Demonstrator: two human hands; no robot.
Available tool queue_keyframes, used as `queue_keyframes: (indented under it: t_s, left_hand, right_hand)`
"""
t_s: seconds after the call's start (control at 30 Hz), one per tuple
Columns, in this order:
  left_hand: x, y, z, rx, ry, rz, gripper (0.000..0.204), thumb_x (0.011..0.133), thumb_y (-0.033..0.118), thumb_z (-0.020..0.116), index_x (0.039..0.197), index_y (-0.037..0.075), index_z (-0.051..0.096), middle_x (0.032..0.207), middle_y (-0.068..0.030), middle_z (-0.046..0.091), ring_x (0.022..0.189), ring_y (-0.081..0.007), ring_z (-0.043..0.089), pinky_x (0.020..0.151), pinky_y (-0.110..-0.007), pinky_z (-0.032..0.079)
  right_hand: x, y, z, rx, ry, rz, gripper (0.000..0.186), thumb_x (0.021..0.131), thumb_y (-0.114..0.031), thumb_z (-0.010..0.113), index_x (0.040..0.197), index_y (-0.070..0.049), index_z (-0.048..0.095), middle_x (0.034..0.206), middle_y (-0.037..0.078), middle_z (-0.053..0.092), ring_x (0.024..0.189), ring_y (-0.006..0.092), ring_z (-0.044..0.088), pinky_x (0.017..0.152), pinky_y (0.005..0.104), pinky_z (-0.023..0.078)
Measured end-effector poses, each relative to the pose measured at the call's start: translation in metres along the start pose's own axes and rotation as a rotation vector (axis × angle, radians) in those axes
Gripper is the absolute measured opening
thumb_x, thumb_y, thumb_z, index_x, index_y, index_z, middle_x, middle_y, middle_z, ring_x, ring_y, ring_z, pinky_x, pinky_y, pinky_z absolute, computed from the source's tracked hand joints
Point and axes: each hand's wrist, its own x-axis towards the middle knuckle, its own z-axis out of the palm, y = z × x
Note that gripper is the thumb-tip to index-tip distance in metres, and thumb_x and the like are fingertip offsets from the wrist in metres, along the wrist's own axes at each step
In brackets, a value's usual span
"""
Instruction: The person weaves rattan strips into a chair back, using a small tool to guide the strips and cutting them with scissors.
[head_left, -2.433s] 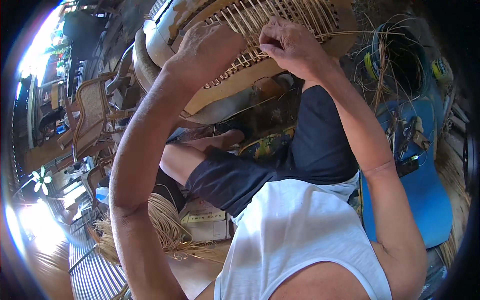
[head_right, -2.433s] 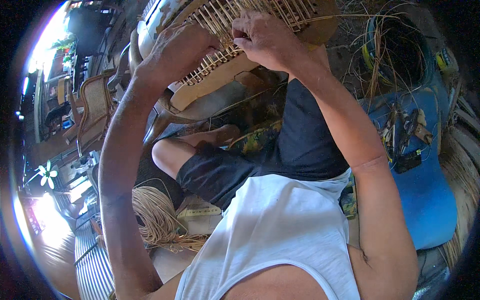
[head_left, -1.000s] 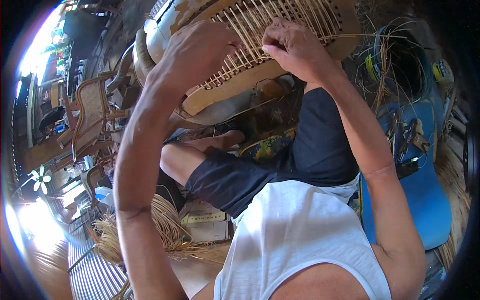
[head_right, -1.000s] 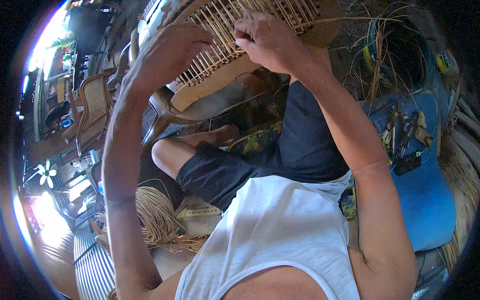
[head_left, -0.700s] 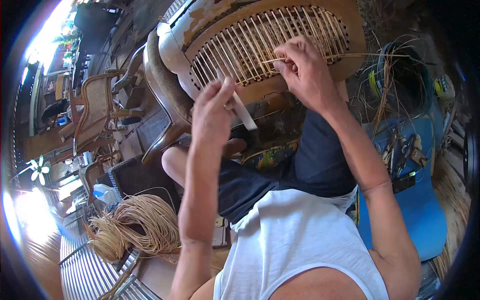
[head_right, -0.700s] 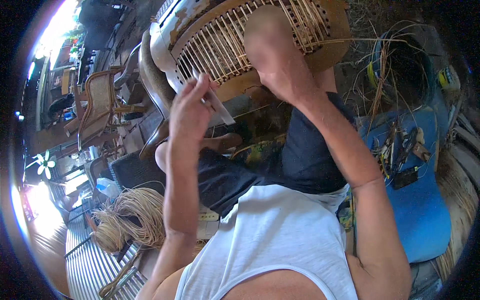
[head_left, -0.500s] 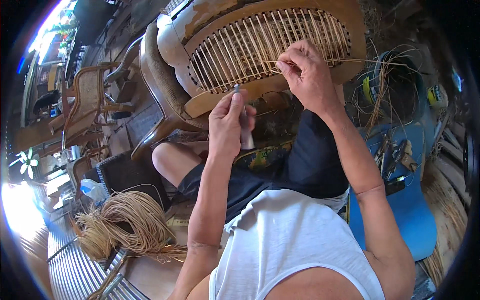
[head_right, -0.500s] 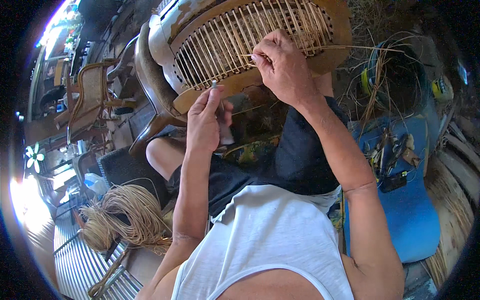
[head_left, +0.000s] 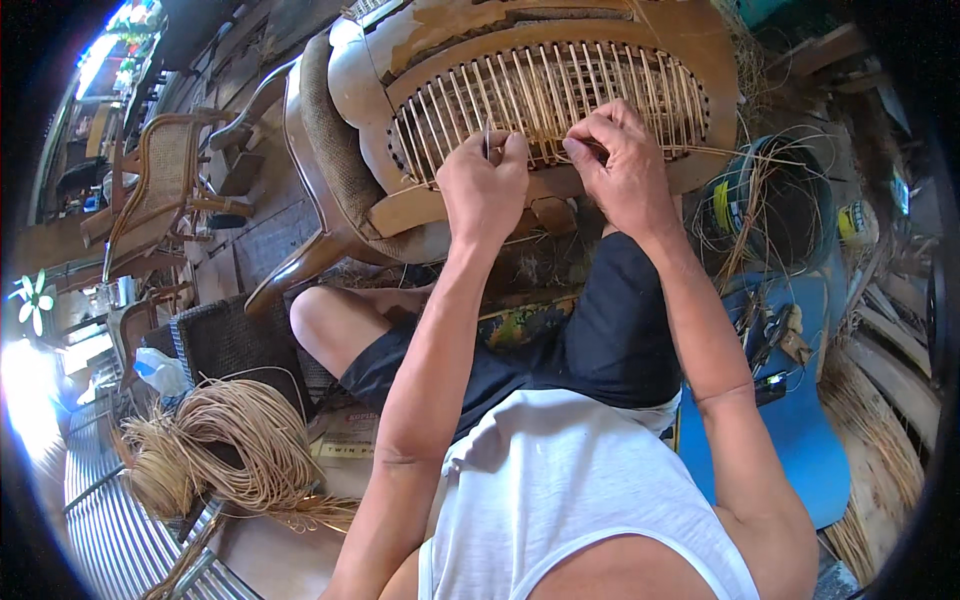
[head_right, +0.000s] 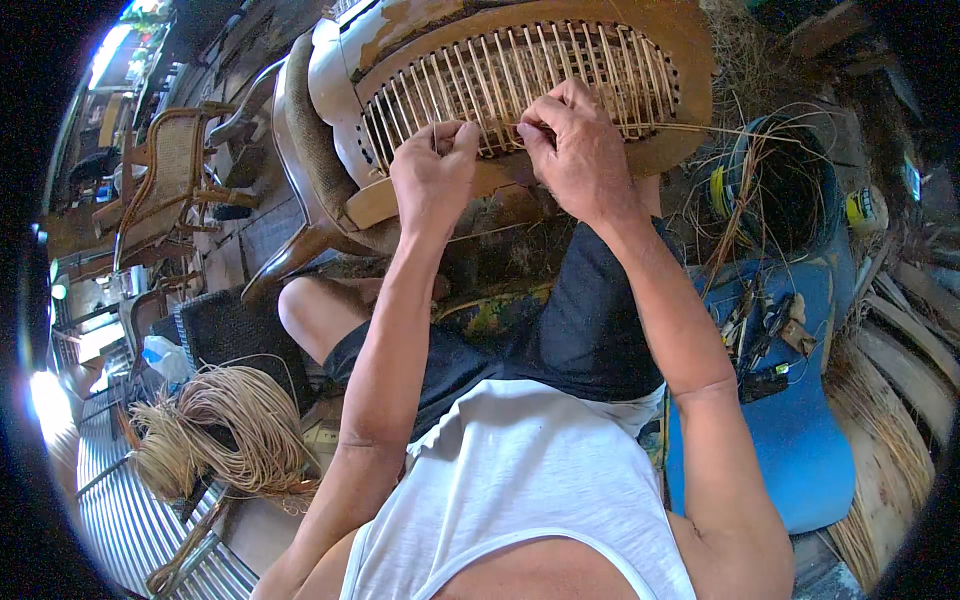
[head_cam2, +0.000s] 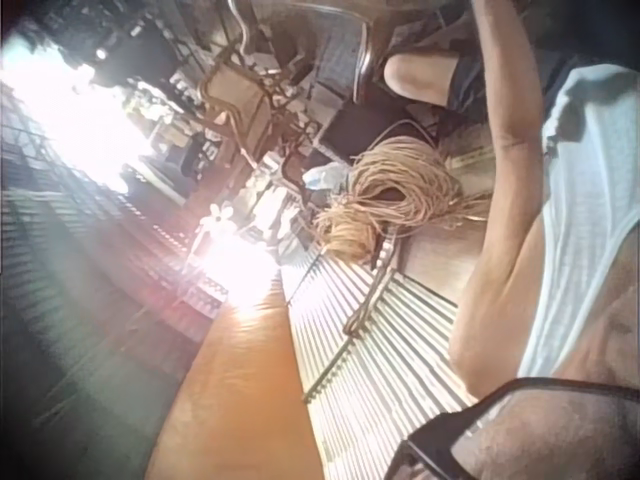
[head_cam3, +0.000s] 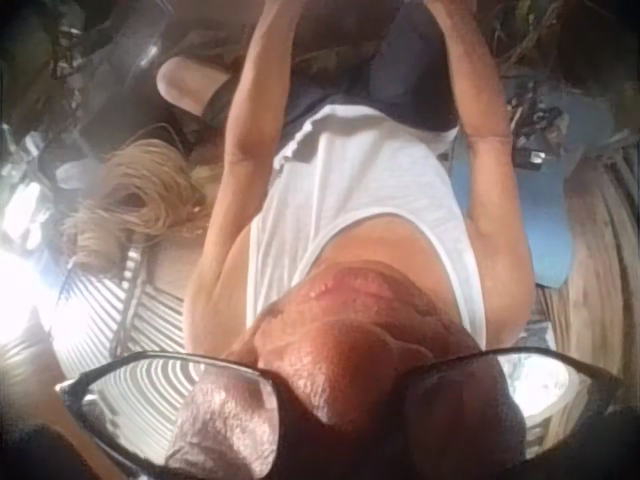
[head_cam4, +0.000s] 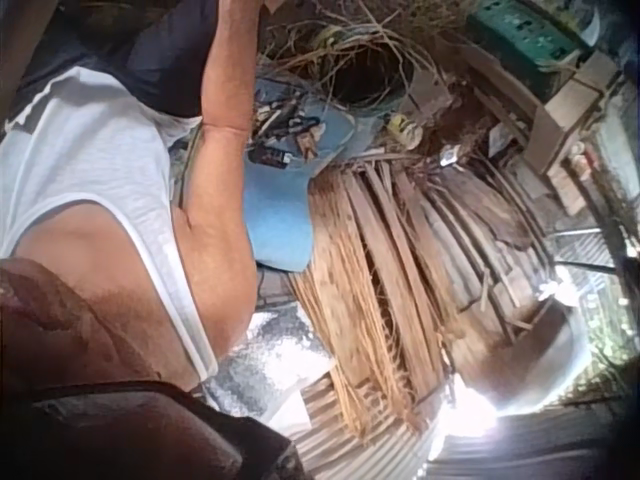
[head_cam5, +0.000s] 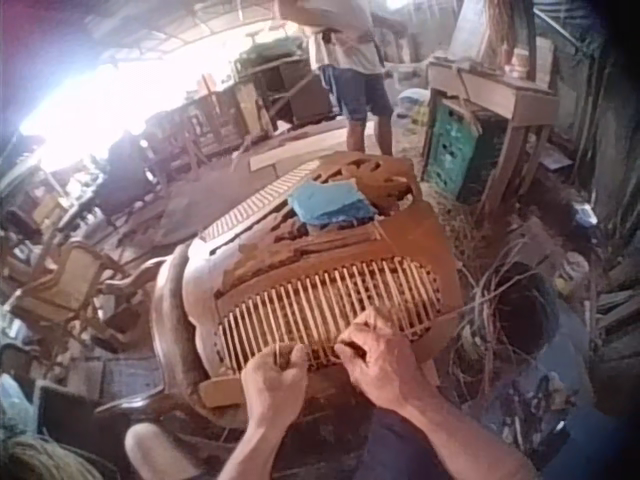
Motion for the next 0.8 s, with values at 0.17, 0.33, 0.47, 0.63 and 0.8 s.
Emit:
queue_keyframes:
  t_s: [0.17,0.33,0.47,0.63,0.8]
  left_hand:
    - [0.003,0.002,0.01,0.216,-0.013,0.132,0.023,0.089,0.02,0.072,0.09,-0.003,0.076,0.075,-0.0169,0.074,0.071,-0.028,0.075,0.072,-0.039,0.057]
    - [0.001,0.001,0.015,0.227,0.071,0.097,0.024,0.087,0.021,0.073,0.092,-0.002,0.078,0.077,-0.0162,0.075,0.071,-0.0262,0.074,0.072,-0.037,0.058]
    - [0.003,0.004,0.012,0.187,0.037,-0.031,0.026,0.085,0.023,0.073,0.093,-0.001,0.079,0.075,-0.012,0.075,0.066,-0.0154,0.07,0.067,-0.033,0.056]
    - [0.003,0.004,0.015,0.028,0.051,-0.127,0.022,0.085,0.02,0.072,0.087,-0.002,0.077,0.07,-0.0136,0.072,0.065,-0.0201,0.07,0.067,-0.035,0.056]
    - [0.004,0.014,0.011,0.206,-0.006,-0.069,0.025,0.085,0.021,0.07,0.092,-0.002,0.078,0.073,-0.0118,0.074,0.066,-0.0165,0.07,0.067,-0.033,0.056]
  right_hand:
    - [-0.002,0.001,-0.003,0.008,0.006,0.025,0.009,0.091,-0.01,0.072,0.092,-0.003,0.066,0.096,0.011,0.059,0.09,0.0289,0.063,0.08,0.0427,0.052]
    - [0.0,0.0,-0.005,0.038,0.003,0.034,0.013,0.087,-0.007,0.073,0.087,-0.002,0.061,0.096,0.012,0.058,0.087,0.0312,0.063,0.079,0.0443,0.052]
    - [0.0,-0.001,-0.003,0.086,-0.021,0.054,0.014,0.085,-0.005,0.074,0.085,-0.001,0.06,0.095,0.012,0.057,0.087,0.0308,0.063,0.079,0.0449,0.052]
    - [0.0,0.001,-0.005,0.067,-0.027,0.044,0.014,0.084,-0.004,0.073,0.084,0.0,0.06,0.094,0.012,0.057,0.088,0.0304,0.062,0.079,0.0448,0.052]
    - [-0.001,0.001,-0.004,0.075,-0.014,0.022,0.013,0.084,-0.004,0.073,0.085,0.0,0.06,0.094,0.012,0.056,0.088,0.0304,0.062,0.08,0.0447,0.052]
